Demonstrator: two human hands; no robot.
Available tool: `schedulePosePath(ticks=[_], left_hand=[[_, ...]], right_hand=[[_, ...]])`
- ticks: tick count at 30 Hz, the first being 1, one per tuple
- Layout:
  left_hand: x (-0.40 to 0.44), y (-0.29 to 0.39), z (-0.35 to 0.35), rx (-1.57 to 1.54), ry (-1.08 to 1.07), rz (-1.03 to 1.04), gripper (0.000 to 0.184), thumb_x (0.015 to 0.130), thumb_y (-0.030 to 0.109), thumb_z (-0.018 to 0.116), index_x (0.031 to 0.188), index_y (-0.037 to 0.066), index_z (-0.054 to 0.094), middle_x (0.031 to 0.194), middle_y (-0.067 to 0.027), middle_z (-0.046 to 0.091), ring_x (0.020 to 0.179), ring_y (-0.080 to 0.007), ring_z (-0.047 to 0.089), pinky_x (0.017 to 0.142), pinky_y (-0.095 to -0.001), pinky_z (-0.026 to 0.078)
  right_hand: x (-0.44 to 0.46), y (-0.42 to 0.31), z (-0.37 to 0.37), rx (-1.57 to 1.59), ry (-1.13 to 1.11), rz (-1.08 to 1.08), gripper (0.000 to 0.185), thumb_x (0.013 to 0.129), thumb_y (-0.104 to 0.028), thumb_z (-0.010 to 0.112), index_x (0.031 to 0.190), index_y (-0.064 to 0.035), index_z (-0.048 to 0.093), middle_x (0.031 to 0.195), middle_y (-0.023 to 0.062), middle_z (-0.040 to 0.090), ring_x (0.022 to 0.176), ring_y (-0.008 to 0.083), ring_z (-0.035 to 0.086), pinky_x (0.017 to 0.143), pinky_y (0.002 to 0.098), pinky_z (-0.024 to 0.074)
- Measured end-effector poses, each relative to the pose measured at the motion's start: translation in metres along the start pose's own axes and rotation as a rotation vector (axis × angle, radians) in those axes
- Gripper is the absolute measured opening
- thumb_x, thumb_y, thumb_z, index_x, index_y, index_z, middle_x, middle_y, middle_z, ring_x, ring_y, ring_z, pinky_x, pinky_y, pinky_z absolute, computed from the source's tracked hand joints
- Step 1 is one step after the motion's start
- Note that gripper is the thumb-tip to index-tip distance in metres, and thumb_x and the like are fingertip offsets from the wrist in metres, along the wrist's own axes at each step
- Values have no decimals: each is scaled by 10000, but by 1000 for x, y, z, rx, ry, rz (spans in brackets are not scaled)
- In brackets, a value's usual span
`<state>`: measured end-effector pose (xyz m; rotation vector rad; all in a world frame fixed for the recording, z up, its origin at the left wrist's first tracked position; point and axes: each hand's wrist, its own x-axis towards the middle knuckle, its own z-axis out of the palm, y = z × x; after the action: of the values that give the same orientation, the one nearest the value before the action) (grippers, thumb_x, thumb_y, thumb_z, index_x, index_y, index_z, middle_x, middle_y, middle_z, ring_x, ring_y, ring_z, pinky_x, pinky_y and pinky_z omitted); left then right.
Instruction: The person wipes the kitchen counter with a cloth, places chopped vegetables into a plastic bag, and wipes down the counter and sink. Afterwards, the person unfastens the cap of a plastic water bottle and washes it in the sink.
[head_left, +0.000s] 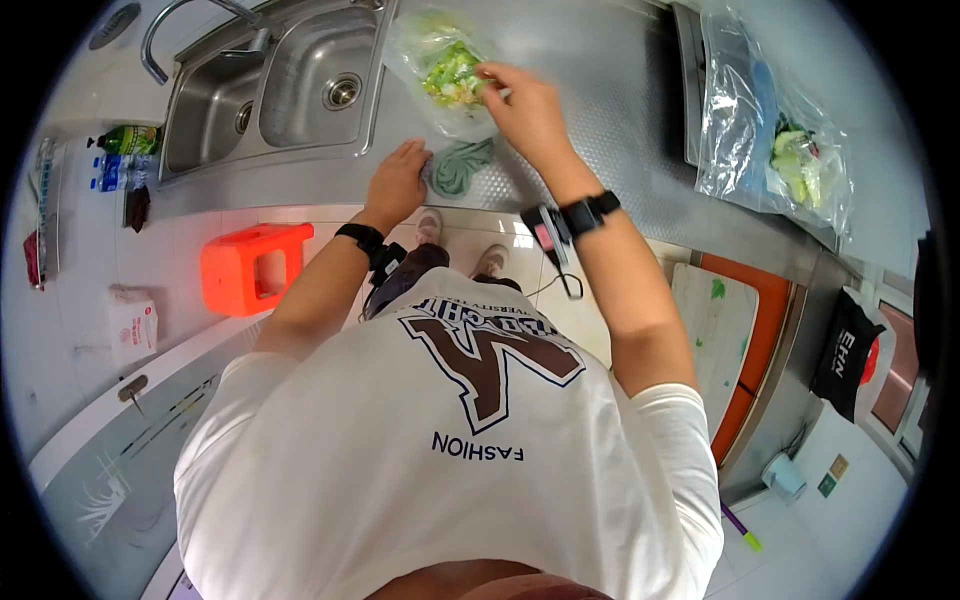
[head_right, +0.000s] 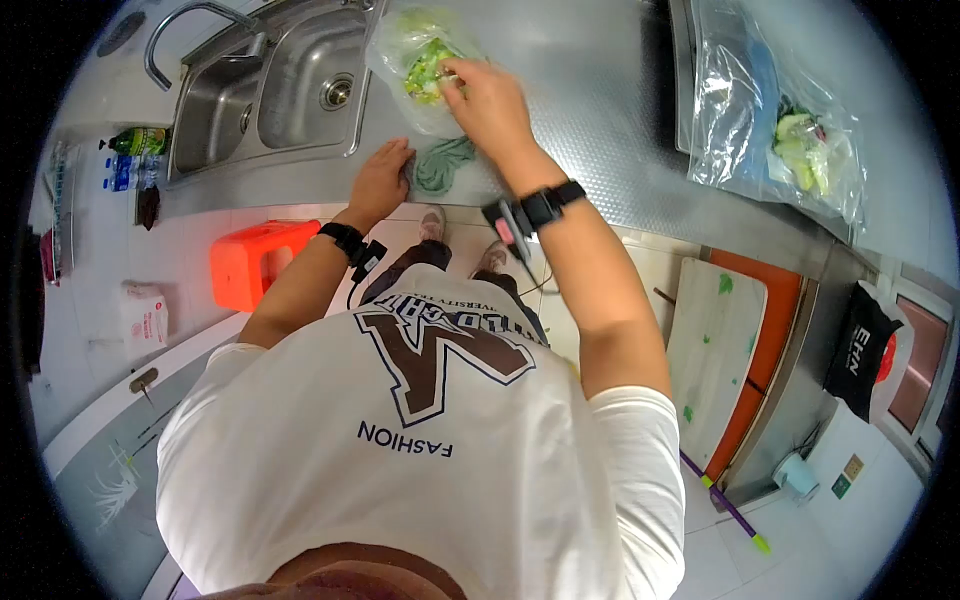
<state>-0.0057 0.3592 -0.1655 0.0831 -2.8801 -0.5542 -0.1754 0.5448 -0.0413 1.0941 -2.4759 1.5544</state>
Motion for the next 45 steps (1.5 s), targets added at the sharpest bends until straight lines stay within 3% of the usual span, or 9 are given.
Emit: schedulePosePath(ticks=[2,9,12,15,20,28,33,39,45], left_hand=[[0,-1,-2,-4,-29,-8,367,769,4,576,1130,28,635,1326,-198,574,1259,-358,520,1061,-427,422],[13,-12,-28,-236,-255,-190,430,820,70,570,1247,31,602,1359,-167,558,1275,-334,499,1088,-415,392],[40,-8,-53,-264,-188,-421,439,845,111,576,1277,38,581,1354,-175,555,1258,-341,502,1073,-408,402],[74,-8,-65,-246,153,-213,473,855,159,611,1319,91,548,1280,-194,591,1226,-342,518,1043,-419,417],[136,-14,-48,52,320,-78,521,838,214,679,1326,89,547,1286,-182,594,1228,-343,516,1044,-444,400],[192,-23,-53,84,16,-354,359,818,206,680,1150,72,658,1095,-165,676,964,-353,656,884,-449,512],[205,6,-92,-763,22,-518,308,848,39,572,1145,42,655,955,-110,660,813,-194,668,731,-314,558],[214,40,-109,-946,68,-410,351,861,24,594,1211,27,620,996,-77,628,837,-150,639,733,-282,555],[188,38,-98,-170,-58,-60,449,852,27,609,1292,117,605,1172,-143,591,995,-288,626,882,-372,515]], right_hand=[[-2,28,23,-195,-162,171,605,785,-70,683,1356,-19,491,1289,197,587,1157,372,569,979,436,468],[-35,23,16,-355,-204,10,656,784,-136,727,1380,-29,476,1324,193,562,1195,368,548,1013,451,432],[-38,16,21,-550,-356,-255,731,739,-207,774,1391,-69,474,1253,148,613,1257,380,468,1115,519,271],[-37,13,24,-709,-491,-125,750,727,-205,784,1398,-82,473,1164,126,650,1209,355,501,1120,516,260],[-32,19,13,-805,-319,-288,282,788,-94,606,1033,-112,743,827,53,654,932,270,544,1005,458,357],[-9,5,-64,-854,-3,-316,141,750,-66,594,827,-107,706,817,48,640,887,270,550,940,444,400],[-27,16,-108,-912,98,-267,133,736,-43,606,813,-110,691,810,38,627,861,264,545,902,426,411],[-44,24,-121,-918,131,-247,148,725,-32,633,829,-116,696,809,36,631,866,262,545,907,414,412],[-79,26,-117,-940,-97,-159,234,693,-121,726,927,-125,721,878,34,670,928,269,558,972,433,392]])
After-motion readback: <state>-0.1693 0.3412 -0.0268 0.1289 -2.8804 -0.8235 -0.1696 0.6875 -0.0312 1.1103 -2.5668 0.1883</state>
